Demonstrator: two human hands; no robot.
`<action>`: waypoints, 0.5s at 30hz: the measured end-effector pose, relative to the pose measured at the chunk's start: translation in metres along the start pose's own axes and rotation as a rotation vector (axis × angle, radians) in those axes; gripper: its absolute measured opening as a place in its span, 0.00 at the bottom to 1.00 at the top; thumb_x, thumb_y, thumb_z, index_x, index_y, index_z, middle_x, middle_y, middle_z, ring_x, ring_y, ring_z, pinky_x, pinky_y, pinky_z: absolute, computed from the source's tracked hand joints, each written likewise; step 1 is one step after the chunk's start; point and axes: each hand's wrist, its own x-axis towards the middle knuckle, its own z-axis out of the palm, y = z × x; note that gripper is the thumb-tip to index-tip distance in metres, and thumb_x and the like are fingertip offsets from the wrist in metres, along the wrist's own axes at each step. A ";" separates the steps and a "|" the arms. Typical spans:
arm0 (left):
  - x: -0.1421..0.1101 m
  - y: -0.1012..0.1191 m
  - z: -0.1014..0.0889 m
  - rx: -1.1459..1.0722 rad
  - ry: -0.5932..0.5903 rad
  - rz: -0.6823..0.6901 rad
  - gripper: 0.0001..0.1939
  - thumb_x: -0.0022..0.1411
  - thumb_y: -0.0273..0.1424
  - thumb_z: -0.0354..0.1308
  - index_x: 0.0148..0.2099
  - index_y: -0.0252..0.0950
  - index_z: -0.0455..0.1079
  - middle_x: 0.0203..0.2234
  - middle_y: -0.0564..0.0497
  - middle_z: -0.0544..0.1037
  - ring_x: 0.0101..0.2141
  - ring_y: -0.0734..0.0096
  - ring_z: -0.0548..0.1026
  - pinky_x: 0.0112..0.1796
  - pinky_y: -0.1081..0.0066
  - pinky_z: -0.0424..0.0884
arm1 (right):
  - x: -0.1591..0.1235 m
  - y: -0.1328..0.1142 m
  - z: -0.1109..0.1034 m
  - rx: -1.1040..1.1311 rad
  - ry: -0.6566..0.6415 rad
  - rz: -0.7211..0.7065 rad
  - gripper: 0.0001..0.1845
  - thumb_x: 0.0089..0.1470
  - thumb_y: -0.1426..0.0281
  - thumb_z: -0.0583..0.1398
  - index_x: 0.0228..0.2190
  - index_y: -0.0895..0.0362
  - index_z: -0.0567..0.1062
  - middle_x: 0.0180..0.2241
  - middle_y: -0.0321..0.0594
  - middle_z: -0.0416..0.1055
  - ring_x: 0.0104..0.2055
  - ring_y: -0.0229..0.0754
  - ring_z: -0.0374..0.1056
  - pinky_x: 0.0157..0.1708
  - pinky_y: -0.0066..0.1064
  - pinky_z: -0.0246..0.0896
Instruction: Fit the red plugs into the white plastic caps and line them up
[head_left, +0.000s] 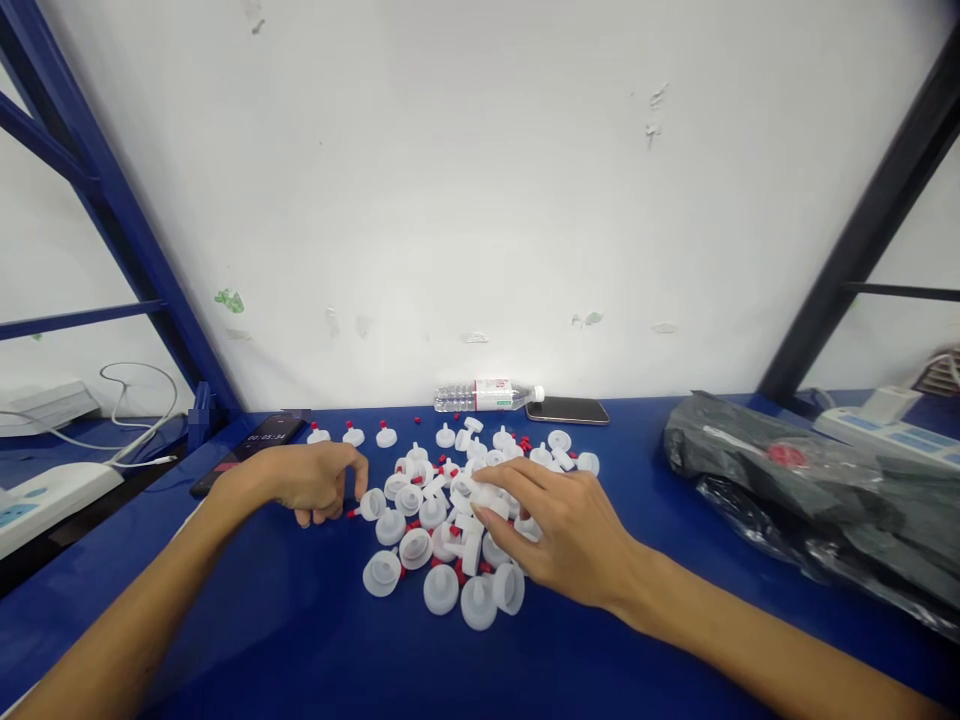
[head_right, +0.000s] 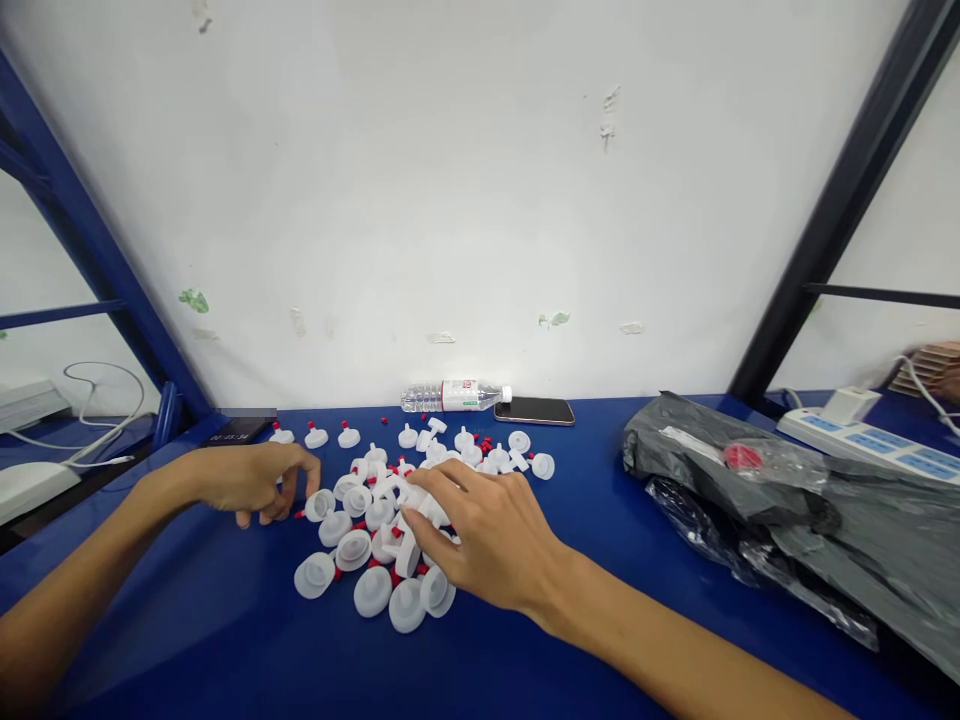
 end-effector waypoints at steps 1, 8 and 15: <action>0.000 -0.001 0.000 -0.006 -0.020 0.014 0.14 0.71 0.35 0.62 0.54 0.34 0.71 0.40 0.50 0.79 0.34 0.72 0.78 0.33 0.69 0.78 | 0.000 0.000 0.000 -0.001 -0.002 0.001 0.13 0.69 0.63 0.59 0.49 0.56 0.78 0.43 0.39 0.83 0.27 0.35 0.76 0.26 0.28 0.64; 0.011 -0.002 0.006 0.050 -0.027 0.045 0.12 0.70 0.36 0.62 0.50 0.34 0.73 0.40 0.50 0.79 0.36 0.70 0.79 0.36 0.66 0.79 | 0.000 0.000 0.000 0.008 -0.010 -0.001 0.13 0.68 0.64 0.60 0.48 0.57 0.79 0.43 0.39 0.83 0.23 0.33 0.73 0.24 0.29 0.62; 0.010 -0.002 0.006 0.072 -0.019 0.054 0.14 0.71 0.39 0.61 0.50 0.34 0.73 0.39 0.50 0.79 0.34 0.72 0.78 0.35 0.67 0.78 | -0.001 0.001 0.000 0.015 -0.018 0.002 0.13 0.68 0.64 0.61 0.48 0.58 0.79 0.43 0.38 0.83 0.23 0.33 0.72 0.23 0.29 0.61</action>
